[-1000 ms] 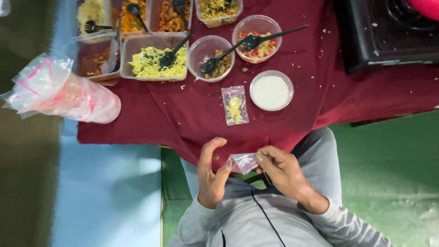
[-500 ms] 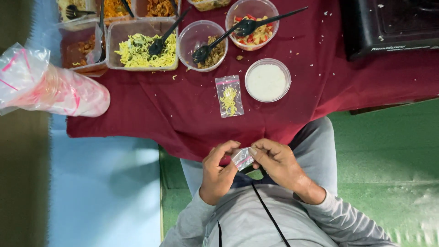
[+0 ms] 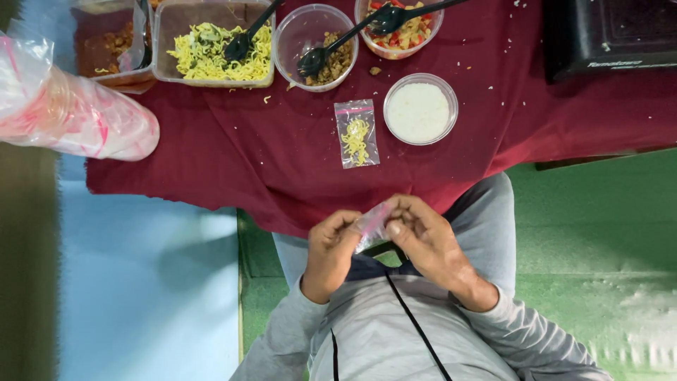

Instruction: Filling small plastic bags with food ingredients and wrapping food items in paper

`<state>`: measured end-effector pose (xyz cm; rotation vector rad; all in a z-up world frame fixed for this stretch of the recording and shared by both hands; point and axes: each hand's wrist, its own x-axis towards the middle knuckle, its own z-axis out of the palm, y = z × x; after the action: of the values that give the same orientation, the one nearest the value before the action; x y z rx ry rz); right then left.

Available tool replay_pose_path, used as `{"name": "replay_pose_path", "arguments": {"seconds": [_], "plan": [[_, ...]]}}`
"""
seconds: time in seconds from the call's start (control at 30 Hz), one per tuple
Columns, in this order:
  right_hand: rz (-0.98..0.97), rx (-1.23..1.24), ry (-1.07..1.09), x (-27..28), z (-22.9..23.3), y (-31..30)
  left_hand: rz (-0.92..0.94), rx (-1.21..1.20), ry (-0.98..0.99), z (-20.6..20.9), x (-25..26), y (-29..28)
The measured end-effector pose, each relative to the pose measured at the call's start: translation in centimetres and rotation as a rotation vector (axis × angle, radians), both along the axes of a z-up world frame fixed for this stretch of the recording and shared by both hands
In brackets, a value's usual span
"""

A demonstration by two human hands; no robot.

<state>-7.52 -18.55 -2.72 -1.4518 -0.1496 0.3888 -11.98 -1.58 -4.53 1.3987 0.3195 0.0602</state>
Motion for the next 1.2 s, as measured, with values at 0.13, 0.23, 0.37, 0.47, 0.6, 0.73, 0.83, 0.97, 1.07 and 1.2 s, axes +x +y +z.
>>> {"name": "replay_pose_path", "arguments": {"seconds": [0.13,0.23,0.37,0.47,0.6,0.73,0.83,0.97,1.07,1.2], "plan": [[0.039,-0.050,-0.010,-0.4,0.5,-0.1,0.015,-0.057,0.077,1.0,0.5,0.5],[0.046,-0.054,0.060,-0.3,1.1,0.4,-0.012,-0.036,0.145,0.1,0.1,0.7],[-0.027,-0.066,0.034,-0.4,-1.5,0.2,-0.145,-0.030,0.119,-1.0,-0.8,0.4],[-0.106,-0.036,0.037,-0.4,-1.1,0.4,-0.173,-0.083,0.115,0.1,-0.9,0.0],[-0.161,-0.007,0.003,-0.2,-2.2,-0.1,-0.161,-0.151,0.074,0.0,-1.0,-0.1],[-0.128,-0.009,-0.003,-0.3,-2.2,0.2,-0.149,-0.101,0.034,-0.1,-0.5,-0.3],[-0.085,-0.006,-0.004,-0.2,-1.1,0.7,-0.144,-0.036,0.000,-1.0,-0.4,-0.2],[-0.126,-0.056,-0.015,0.4,-0.8,0.4,-0.140,-0.004,-0.022,0.0,-0.1,-0.3],[-0.133,-0.070,-0.054,1.3,-0.1,0.0,-0.114,-0.011,-0.085,2.5,0.6,-0.6],[-0.092,-0.106,-0.167,2.1,1.1,0.4,-0.082,-0.033,-0.202,5.2,1.9,-0.6]]}}
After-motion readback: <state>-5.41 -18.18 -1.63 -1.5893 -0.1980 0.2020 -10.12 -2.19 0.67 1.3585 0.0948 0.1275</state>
